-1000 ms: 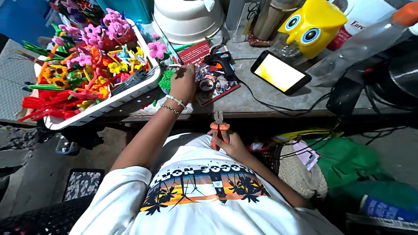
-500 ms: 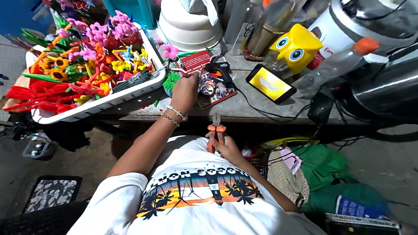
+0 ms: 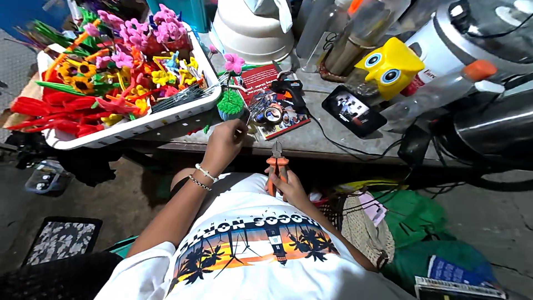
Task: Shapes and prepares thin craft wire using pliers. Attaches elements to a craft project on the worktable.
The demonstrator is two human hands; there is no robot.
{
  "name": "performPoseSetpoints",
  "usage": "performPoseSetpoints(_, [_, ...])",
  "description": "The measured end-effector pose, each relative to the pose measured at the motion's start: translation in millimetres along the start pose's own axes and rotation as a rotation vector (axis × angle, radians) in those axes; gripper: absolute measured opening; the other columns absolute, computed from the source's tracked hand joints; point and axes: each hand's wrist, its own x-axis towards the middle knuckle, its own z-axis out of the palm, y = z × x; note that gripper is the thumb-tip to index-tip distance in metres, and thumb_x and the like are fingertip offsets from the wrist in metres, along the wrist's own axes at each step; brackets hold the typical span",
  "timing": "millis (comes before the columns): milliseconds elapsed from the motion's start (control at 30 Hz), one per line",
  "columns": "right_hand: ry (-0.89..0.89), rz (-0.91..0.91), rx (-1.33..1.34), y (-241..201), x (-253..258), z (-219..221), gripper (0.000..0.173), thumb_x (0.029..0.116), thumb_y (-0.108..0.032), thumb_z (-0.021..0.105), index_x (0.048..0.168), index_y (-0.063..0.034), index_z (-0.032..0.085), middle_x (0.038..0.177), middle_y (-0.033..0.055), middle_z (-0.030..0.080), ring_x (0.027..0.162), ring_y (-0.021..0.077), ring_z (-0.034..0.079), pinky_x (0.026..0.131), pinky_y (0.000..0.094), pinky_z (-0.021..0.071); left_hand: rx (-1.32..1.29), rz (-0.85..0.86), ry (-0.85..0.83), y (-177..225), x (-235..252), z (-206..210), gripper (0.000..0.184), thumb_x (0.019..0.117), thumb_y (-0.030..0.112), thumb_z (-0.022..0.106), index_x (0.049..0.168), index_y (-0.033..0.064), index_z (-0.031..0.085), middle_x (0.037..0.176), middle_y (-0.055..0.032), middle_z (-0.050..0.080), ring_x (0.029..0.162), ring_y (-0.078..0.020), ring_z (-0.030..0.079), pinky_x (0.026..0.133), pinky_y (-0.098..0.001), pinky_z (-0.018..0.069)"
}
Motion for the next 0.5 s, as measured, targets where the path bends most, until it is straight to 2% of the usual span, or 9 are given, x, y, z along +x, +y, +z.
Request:
performPoseSetpoints(200, [0.004, 0.063, 0.018, -2, 4, 2, 0.034, 0.1011, -0.021, 0.058, 0.125, 0.0021, 0.055, 0.087, -0.0014, 0.069, 0.068, 0.0047, 0.066, 0.063, 0.0215, 0.0572, 0.02, 0.041, 0.01, 0, 10, 7, 0.016, 0.0947, 0.003, 0.067, 0.109, 0.0043, 0.072, 0.103, -0.0108, 0.071, 0.089, -0.0211, 0.071, 0.078, -0.0397, 0.0609])
performPoseSetpoints(367, [0.006, 0.094, 0.035, -3, 4, -1, 0.036, 0.1019, -0.02, 0.058, 0.128, 0.0035, 0.053, 0.099, 0.0028, 0.068, 0.072, 0.0071, 0.068, 0.068, 0.0256, 0.0608, -0.017, 0.101, 0.024, -3, 11, 13, 0.017, 0.0949, 0.001, 0.066, 0.111, 0.0009, 0.072, 0.103, -0.0137, 0.07, 0.088, -0.0203, 0.071, 0.078, -0.0368, 0.0616])
performPoseSetpoints(500, [0.019, 0.132, 0.02, -3, 4, 0, 0.034, 0.1005, -0.022, 0.058, 0.123, 0.003, 0.055, 0.09, 0.001, 0.067, 0.069, 0.0062, 0.067, 0.067, 0.0245, 0.059, -0.086, 0.126, 0.041, -10, 6, 11, 0.019, 0.0942, -0.001, 0.066, 0.113, 0.0009, 0.07, 0.107, -0.0123, 0.07, 0.092, -0.0181, 0.071, 0.082, -0.035, 0.061])
